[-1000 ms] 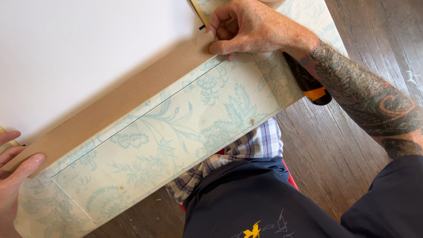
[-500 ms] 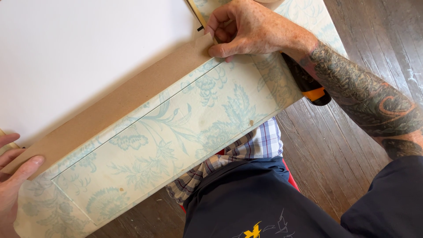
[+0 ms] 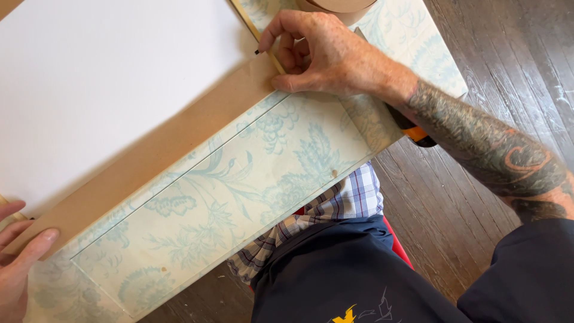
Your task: Sealing the back of a picture frame with water-activated paper tape and a utility knife
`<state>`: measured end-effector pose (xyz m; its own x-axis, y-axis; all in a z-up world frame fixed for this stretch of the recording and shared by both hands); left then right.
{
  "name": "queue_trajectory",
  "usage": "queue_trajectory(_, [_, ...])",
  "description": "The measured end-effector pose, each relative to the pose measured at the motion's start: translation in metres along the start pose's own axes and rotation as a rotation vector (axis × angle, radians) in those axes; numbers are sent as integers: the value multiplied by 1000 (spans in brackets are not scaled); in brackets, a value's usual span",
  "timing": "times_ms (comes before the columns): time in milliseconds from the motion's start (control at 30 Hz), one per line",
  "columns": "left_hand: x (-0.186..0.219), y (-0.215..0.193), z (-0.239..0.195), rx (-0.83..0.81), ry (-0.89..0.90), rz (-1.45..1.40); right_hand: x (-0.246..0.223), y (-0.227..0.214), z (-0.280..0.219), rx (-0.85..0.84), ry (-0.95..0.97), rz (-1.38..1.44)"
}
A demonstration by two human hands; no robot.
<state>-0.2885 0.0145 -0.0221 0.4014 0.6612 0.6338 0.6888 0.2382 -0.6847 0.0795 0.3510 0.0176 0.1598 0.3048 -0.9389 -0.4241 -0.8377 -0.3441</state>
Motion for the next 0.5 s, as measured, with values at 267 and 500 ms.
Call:
queue_trajectory(267, [-4, 3, 0, -6, -48, -25, -6, -12, -17, 141, 34, -159])
queue_trajectory(500, [8, 3, -16, 47, -142, -73, 1, -8, -9, 137, 83, -155])
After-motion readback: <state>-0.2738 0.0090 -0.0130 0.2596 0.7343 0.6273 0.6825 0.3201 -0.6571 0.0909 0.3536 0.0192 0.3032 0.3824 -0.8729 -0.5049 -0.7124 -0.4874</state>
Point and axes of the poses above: each hand's wrist, its own z-axis towards the middle knuckle, its own y-axis out of the palm, x = y × z, the point moved 10 cm from there along z, towards the middle knuckle, and after that the axes turned 4 degrees about z, right-handed, at the moved point
